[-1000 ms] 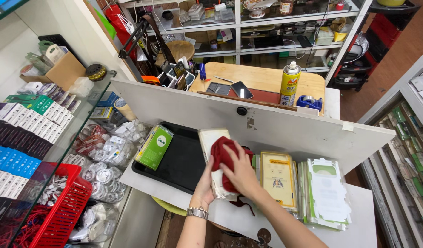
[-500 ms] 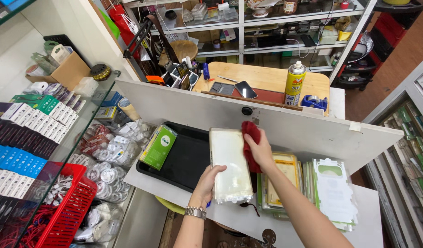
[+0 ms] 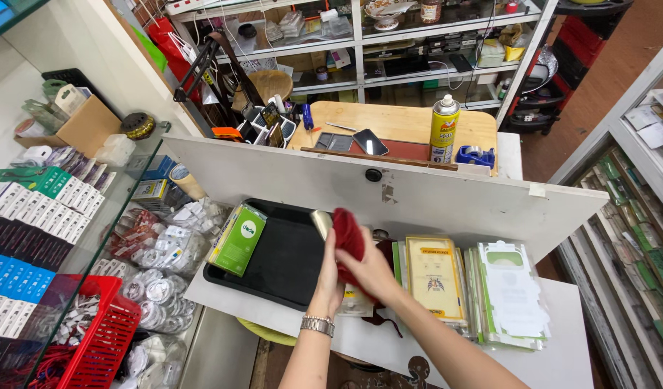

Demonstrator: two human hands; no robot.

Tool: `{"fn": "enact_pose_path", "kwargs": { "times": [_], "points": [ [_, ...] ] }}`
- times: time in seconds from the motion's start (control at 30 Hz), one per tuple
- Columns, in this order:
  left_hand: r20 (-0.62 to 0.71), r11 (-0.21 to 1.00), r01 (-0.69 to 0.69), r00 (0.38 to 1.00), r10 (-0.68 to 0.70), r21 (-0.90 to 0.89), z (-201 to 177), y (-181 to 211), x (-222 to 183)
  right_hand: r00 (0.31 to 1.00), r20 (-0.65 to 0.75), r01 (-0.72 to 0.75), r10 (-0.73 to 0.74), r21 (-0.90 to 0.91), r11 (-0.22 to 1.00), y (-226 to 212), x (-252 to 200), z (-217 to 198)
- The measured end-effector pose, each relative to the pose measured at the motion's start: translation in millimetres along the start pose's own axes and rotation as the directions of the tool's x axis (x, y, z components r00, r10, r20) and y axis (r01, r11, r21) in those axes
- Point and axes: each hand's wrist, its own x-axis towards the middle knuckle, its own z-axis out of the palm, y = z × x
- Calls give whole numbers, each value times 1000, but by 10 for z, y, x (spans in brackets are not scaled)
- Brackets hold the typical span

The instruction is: The person wipes the surface of several small rectangular packages with a red cloth, then uses a blue marker to write on the plastic packaging. The person handles the packages one at a time, placing them into a black tray after labeling.

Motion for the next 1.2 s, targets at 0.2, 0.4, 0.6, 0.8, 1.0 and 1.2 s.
{"fn": "enact_pose_path", "kwargs": {
  "times": [0.2, 0.4, 0.6, 0.8, 1.0, 1.2],
  "points": [
    [171, 896, 123, 984, -54, -426, -168, 11, -107, 938, -7, 292, -346, -520, 803, 64, -128, 85],
    [53, 988, 133, 990, -128, -83, -437, -32, 99, 980, -199, -51, -16, -328, 943, 216, 208, -509],
    [-203, 760, 157, 979, -34, 631, -629, -545, 717, 930, -359, -121, 75, -109, 987, 228, 200, -1070],
    [-219, 315, 138, 946, 239, 939, -441, -1204, 1090, 930, -300, -215, 211, 18, 976, 158, -40, -1404],
    [-473, 377, 430, 881, 24, 820, -24, -1038, 988, 899, -394, -171, 192, 88, 981, 254, -193, -1819],
    [-29, 401, -24, 992, 126, 916, 616, -1288, 805, 862, -439, -317, 255, -73, 946, 711, -181, -2022]
  ]
}}
